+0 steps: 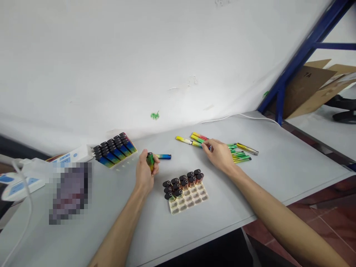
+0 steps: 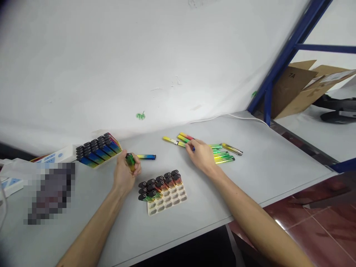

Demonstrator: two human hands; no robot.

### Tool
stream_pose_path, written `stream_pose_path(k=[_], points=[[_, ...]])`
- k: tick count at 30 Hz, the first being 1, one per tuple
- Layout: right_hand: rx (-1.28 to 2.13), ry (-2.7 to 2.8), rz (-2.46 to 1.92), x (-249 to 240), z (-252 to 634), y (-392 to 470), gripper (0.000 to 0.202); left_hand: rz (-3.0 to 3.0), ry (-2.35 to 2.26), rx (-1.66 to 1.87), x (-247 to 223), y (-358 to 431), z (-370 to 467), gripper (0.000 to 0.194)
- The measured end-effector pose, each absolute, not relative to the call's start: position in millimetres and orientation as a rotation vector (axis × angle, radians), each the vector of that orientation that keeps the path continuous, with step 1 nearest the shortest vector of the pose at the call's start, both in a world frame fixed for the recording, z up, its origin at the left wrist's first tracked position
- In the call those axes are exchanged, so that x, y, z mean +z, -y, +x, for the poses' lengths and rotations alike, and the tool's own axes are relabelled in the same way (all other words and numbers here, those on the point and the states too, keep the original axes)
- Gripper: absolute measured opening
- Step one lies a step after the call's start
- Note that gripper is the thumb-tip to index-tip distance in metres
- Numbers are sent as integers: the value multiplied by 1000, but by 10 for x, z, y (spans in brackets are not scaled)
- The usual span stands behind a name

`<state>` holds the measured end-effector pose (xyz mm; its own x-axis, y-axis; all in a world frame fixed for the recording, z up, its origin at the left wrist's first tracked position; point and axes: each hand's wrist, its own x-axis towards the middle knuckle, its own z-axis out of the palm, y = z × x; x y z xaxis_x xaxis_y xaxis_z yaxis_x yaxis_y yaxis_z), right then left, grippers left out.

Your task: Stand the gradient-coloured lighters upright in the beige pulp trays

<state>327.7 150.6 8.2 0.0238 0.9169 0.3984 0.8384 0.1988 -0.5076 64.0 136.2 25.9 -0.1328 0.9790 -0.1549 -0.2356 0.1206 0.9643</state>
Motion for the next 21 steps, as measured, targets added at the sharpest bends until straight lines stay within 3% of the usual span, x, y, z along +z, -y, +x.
stream_pose_path(k=[12, 21], points=[[38, 1882, -1612, 62, 3407, -1576, 24, 845, -1167, 1327, 205, -1338, 599, 36], [-22, 1795, -1942, 6, 3831, -1390, 33, 843, -1113, 1398, 273, -1349, 570, 41]])
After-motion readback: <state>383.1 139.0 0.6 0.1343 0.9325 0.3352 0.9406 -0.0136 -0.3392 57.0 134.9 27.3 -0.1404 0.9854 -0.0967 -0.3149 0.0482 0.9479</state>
